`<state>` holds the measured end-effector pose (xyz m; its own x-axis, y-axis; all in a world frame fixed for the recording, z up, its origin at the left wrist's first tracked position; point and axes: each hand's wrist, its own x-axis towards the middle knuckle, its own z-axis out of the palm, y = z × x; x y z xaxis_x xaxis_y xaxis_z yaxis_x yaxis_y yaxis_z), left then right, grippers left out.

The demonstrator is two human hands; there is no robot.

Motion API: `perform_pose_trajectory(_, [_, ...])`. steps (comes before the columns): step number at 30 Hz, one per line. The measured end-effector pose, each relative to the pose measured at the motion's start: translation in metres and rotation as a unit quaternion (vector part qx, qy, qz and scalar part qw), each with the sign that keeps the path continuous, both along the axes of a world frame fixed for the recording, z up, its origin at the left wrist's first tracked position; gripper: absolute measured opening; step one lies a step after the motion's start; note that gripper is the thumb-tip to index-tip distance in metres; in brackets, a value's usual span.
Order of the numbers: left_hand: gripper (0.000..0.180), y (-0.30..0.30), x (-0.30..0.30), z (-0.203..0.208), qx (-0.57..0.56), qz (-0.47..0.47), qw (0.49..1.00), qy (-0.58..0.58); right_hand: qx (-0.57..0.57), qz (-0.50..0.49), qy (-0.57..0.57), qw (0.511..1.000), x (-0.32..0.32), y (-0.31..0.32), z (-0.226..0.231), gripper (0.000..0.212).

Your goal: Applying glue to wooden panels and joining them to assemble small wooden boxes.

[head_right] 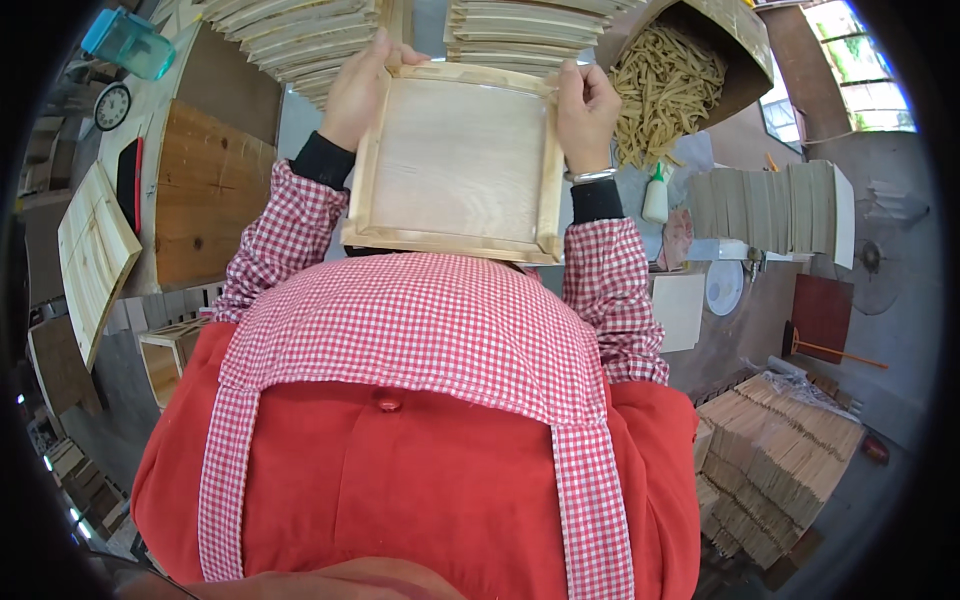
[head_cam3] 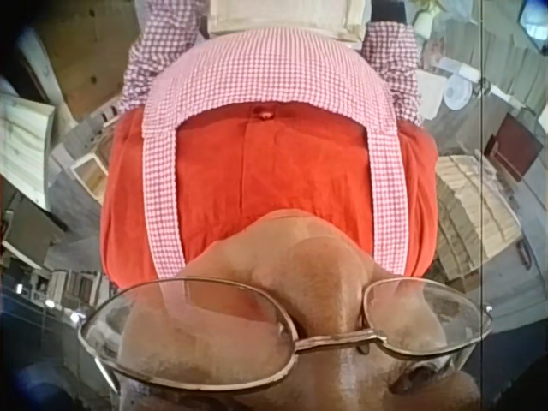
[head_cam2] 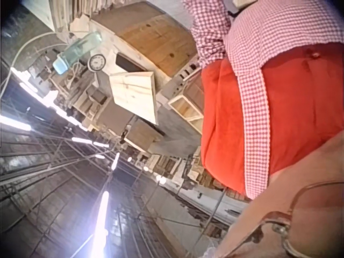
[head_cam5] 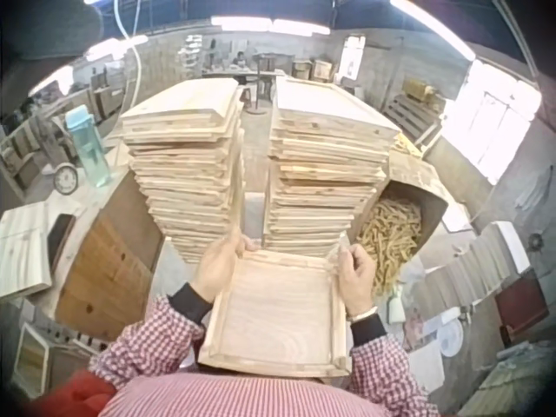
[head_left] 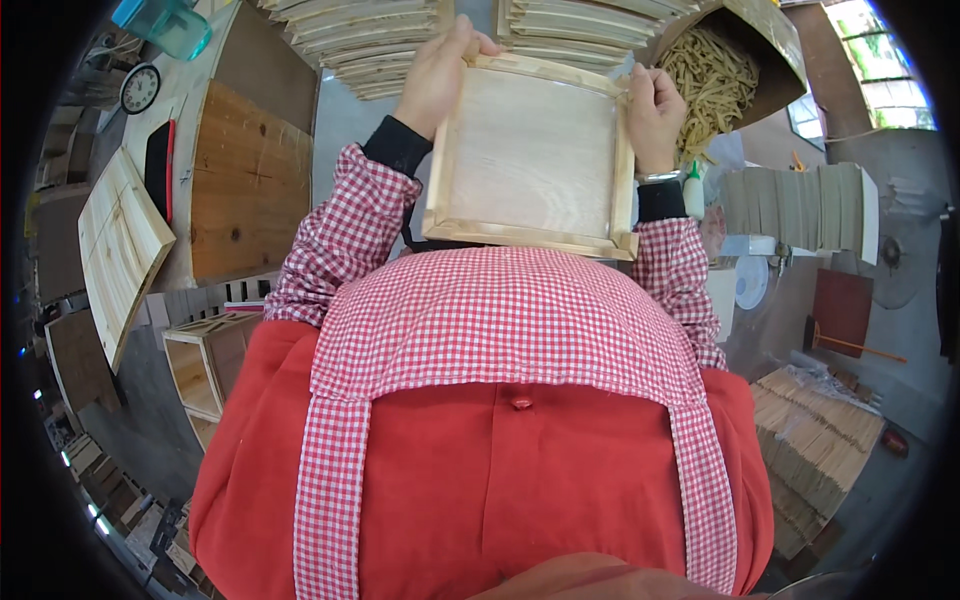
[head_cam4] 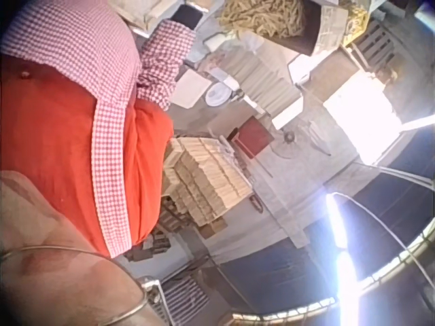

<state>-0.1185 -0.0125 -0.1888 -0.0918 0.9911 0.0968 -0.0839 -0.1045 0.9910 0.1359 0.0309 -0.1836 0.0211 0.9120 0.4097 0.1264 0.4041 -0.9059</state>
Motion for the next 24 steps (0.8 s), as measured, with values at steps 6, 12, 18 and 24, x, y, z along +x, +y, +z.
perform_pose_trajectory(6, [0.047,0.008,-0.010,-0.008,0.025,-0.034,0.998,0.039,0.013,-0.003,0.001,1.000,0.006,-0.008,-0.006,0.027])
perform_pose_trajectory(12, [0.045,-0.004,0.000,-0.005,0.037,-0.020,0.999,0.002,0.009,0.024,-0.043,0.999,0.010,-0.007,0.002,0.028])
perform_pose_trajectory(18, [0.045,0.006,-0.003,-0.002,0.048,-0.006,0.999,0.022,0.088,0.006,-0.036,0.995,-0.001,-0.013,0.002,0.035])
perform_pose_trajectory(24, [0.044,-0.005,-0.026,0.004,-0.001,0.062,0.997,-0.043,-0.187,0.068,-0.217,0.956,0.087,-0.065,-0.197,0.048])
